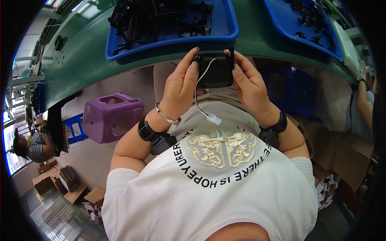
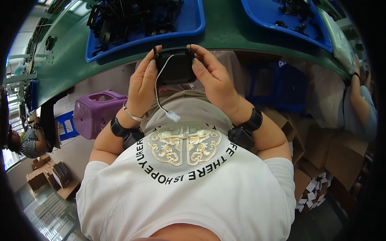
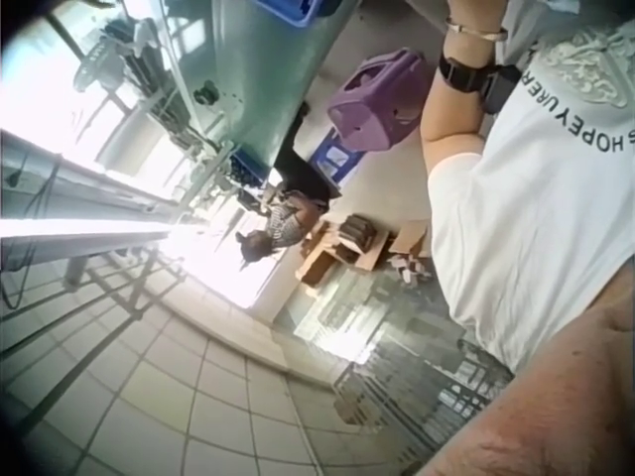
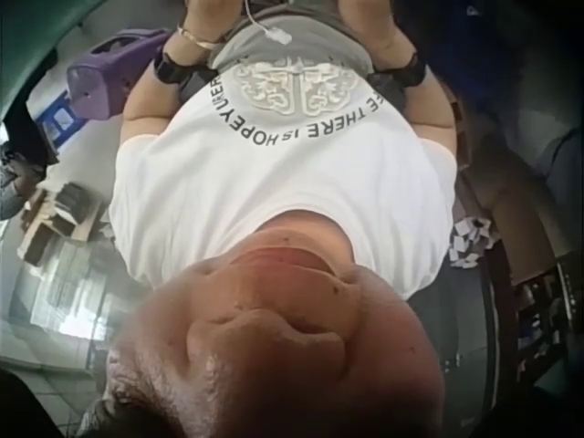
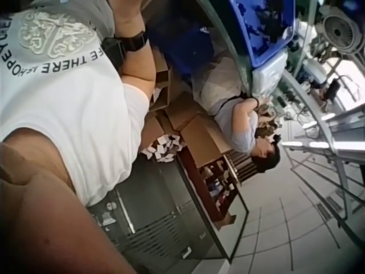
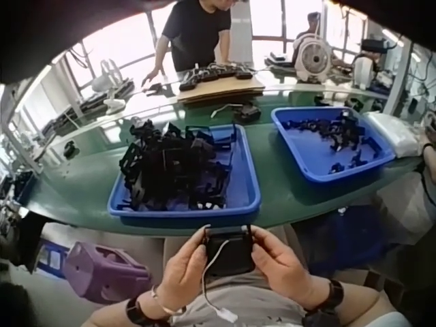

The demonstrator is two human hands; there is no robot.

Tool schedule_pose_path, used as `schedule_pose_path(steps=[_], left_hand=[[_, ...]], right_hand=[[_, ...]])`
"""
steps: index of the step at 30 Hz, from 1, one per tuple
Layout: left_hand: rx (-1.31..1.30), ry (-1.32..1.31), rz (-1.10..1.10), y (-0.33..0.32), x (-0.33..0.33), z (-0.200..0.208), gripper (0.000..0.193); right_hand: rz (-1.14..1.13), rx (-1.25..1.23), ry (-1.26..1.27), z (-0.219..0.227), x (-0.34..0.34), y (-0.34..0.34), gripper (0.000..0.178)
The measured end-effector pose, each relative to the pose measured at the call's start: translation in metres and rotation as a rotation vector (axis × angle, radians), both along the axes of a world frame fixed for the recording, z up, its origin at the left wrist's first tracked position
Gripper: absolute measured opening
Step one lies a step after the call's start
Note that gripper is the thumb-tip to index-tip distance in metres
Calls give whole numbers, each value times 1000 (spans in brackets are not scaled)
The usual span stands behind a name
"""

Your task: Assemble small plastic electronic components by snapping parts together and managing wires.

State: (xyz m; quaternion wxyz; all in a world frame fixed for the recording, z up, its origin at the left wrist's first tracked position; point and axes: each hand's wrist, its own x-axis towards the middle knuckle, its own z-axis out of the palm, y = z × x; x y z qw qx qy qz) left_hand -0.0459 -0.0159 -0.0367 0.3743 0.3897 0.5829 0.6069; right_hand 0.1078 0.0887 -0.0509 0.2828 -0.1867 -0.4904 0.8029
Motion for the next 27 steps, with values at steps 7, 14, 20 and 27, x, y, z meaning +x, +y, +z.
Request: schedule_pose_path(steps=[7, 14, 20, 27], left_hand=[[18, 217, -49, 6, 3, 1, 45], [286, 501, -135, 12, -22, -2, 48], [124, -166, -174, 14, -19, 25, 46], [86, -325, -85, 28, -15, 35, 44]], right_hand=[[-39, -92, 21, -10, -9, 8, 38], [-65, 52, 110, 3, -13, 5, 39], [16, 238, 19, 26, -11, 14, 43], [-82, 597, -133, 50, -21, 24, 38]])
